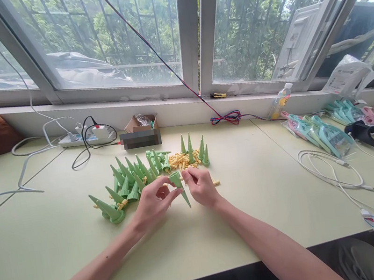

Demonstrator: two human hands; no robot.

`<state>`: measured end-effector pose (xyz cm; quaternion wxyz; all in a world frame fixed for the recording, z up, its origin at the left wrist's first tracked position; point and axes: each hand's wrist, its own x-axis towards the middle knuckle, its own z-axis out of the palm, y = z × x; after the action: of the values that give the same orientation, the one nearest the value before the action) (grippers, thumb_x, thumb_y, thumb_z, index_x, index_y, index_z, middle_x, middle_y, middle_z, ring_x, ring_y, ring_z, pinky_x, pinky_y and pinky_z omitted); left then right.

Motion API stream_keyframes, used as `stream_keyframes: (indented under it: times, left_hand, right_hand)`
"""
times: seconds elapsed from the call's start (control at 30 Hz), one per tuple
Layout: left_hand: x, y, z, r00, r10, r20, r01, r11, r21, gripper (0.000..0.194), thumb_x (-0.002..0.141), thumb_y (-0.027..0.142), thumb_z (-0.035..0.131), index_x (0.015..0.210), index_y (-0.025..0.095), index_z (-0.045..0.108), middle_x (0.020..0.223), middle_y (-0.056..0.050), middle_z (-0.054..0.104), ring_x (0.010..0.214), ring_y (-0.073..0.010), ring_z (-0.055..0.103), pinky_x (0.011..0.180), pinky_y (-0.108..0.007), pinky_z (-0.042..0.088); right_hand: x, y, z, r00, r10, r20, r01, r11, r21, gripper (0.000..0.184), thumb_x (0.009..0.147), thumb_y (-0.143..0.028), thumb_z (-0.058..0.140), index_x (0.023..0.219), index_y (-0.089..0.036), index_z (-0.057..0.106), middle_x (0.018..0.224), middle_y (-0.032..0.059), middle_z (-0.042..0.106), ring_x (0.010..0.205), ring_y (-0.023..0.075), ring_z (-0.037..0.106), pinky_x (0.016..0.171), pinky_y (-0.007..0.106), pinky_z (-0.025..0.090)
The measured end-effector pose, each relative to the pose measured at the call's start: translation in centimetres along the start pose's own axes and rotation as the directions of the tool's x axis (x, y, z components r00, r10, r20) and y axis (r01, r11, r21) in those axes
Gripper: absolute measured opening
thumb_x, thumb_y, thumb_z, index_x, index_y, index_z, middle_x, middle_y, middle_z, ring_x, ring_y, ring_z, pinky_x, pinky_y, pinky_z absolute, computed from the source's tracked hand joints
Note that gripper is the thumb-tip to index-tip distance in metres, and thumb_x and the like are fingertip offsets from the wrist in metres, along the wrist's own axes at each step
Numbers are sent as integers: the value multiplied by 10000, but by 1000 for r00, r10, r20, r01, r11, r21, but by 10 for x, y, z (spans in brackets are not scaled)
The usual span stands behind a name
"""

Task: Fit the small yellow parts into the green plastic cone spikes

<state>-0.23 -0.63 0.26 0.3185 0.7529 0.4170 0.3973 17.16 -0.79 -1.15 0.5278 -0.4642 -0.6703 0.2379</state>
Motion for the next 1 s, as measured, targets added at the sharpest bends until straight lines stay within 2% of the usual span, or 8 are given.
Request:
stream_keyframes:
  times: [0.23, 0.43, 0.6, 0.67, 0.73, 0.83, 0.9, 1.0]
  left_hand:
    - [-1, -7, 2, 971, 221, -89, -207, 967, 148, 180, 897, 373, 629, 970, 210, 653, 827, -11, 584, 553, -89, 494, 546, -228, 449]
    - [-2, -7, 1, 963, 254, -91, -235, 955, 183, 161, 928, 285, 573, 1049, 222, 659, 951, -41, 629, 549, -75, 491, 568, -232, 451]
    - [-1, 3, 1, 996, 53, -77, -51, 998, 32, 213, 903, 332, 574, 1085, 221, 586, 986, -38, 631, 533, -77, 536, 520, -225, 468]
    - [1, 6, 0, 996, -76, -41, 71, 993, -99, 238, 911, 416, 560, 996, 195, 582, 906, -31, 639, 484, -74, 533, 466, -218, 449]
    - [3, 7, -1, 977, -206, 53, 213, 944, -252, 395, 921, 542, 510, 849, 161, 587, 777, -31, 627, 431, -81, 523, 406, -219, 419]
    - [7, 7, -3, 910, -323, 260, 410, 798, -441, 584, 890, 678, 466, 747, 128, 600, 686, -43, 608, 410, -100, 521, 364, -229, 405]
    - [8, 8, -3, 873, -325, 363, 479, 711, -515, 606, 860, 703, 503, 773, 115, 616, 695, -48, 615, 427, -101, 527, 368, -228, 415]
    - [8, 8, -4, 863, -288, 415, 493, 659, -568, 599, 835, 701, 556, 791, 106, 616, 704, -46, 618, 431, -88, 520, 383, -220, 419]
  right_hand:
    - [-1, -3, 0, 999, 21, 32, -22, 999, 28, 496, 989, -522, 426, 603, -214, 375, 556, -25, 380, 526, 123, 346, 497, 278, 269]
    - [-3, -4, 2, 999, 16, 36, -17, 999, 40, 475, 995, -500, 426, 617, -213, 404, 552, -27, 397, 515, 122, 357, 500, 278, 284]
    - [-3, -4, 2, 999, 26, -20, -25, 999, 38, 443, 992, -491, 448, 651, -209, 447, 572, -25, 407, 524, 124, 363, 494, 269, 294]
    - [-3, -4, 2, 998, 39, -45, -38, 999, 25, 435, 991, -490, 452, 661, -207, 462, 570, -29, 396, 518, 122, 350, 486, 266, 285]
    - [-2, -3, 1, 998, 41, -57, -41, 999, 9, 434, 990, -487, 454, 659, -207, 463, 564, -32, 386, 515, 120, 340, 484, 265, 278]
    - [-2, -3, 1, 999, 10, -43, -11, 1000, -9, 429, 992, -469, 459, 652, -205, 459, 570, -27, 405, 522, 120, 354, 497, 267, 285]
    - [-2, -3, 2, 1000, -21, -20, 21, 1000, -8, 423, 994, -452, 461, 651, -205, 454, 580, -23, 421, 530, 121, 366, 508, 268, 290]
    - [-2, -3, 2, 999, -41, -1, 41, 999, -1, 424, 996, -443, 459, 644, -209, 428, 578, -24, 412, 536, 123, 362, 514, 269, 290]
